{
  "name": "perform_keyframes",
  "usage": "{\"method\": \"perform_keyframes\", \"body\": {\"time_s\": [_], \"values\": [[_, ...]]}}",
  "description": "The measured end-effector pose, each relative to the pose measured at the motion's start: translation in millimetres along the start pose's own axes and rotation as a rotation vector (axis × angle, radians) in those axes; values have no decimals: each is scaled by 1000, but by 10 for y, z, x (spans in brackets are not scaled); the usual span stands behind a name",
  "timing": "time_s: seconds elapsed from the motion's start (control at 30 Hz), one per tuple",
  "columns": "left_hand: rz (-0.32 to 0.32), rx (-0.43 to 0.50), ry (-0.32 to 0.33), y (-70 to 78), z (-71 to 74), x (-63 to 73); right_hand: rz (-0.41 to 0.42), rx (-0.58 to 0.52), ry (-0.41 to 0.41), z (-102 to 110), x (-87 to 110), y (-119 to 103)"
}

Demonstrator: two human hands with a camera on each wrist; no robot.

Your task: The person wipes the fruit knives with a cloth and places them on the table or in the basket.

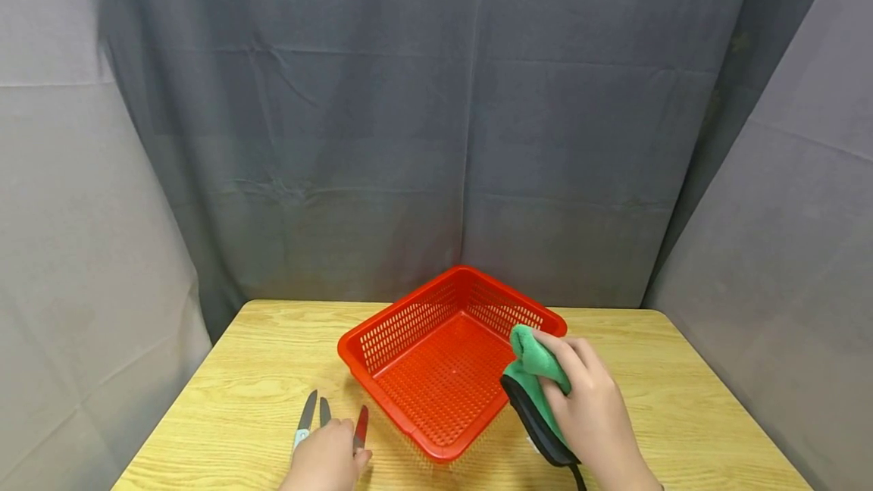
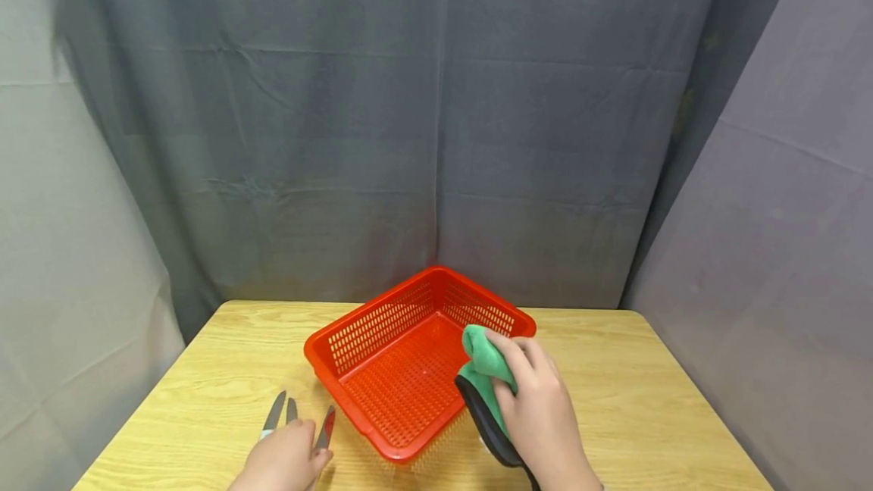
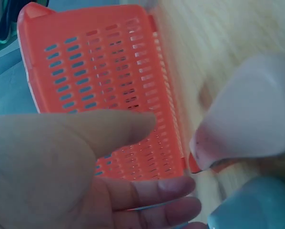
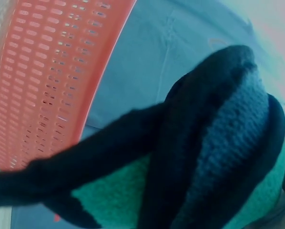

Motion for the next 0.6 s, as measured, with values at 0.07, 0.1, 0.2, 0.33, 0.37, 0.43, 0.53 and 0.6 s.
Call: {"method": "perform_keyframes", "body": {"time_s": [0.07, 0.1, 0.2, 0.33, 0.37, 0.43, 0.53, 0.6], "values": [[18, 14, -24, -21, -35, 5, 2, -7, 1, -2, -4, -14], [24, 22, -33, -30, -52, 9, 5, -10, 1, -5, -6, -23], [32, 40, -56, -45, -77, 22, 14, -17, 0, -12, -14, -49], [29, 16, -60, -44, -80, 35, 26, -24, 6, -24, -25, -82], [31, 4, -55, -40, -79, 36, 28, -25, 8, -26, -27, -89], [48, -22, -47, -31, -79, 37, 30, -24, 10, -29, -30, -102], [85, -69, -43, -18, -83, 37, 32, -22, 12, -32, -33, -121], [112, -90, -50, -12, -88, 39, 33, -24, 12, -36, -34, -131]]}}
Point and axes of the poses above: each hand's wrist, its own x-axis away from the middle knuckle, its own z-axis out of the back of the hand, y = z × x, the point moved 3 cm from there along -x, towards the middle knuckle, and after that the axes turned 12 degrees about y, right-handed, at the moved point
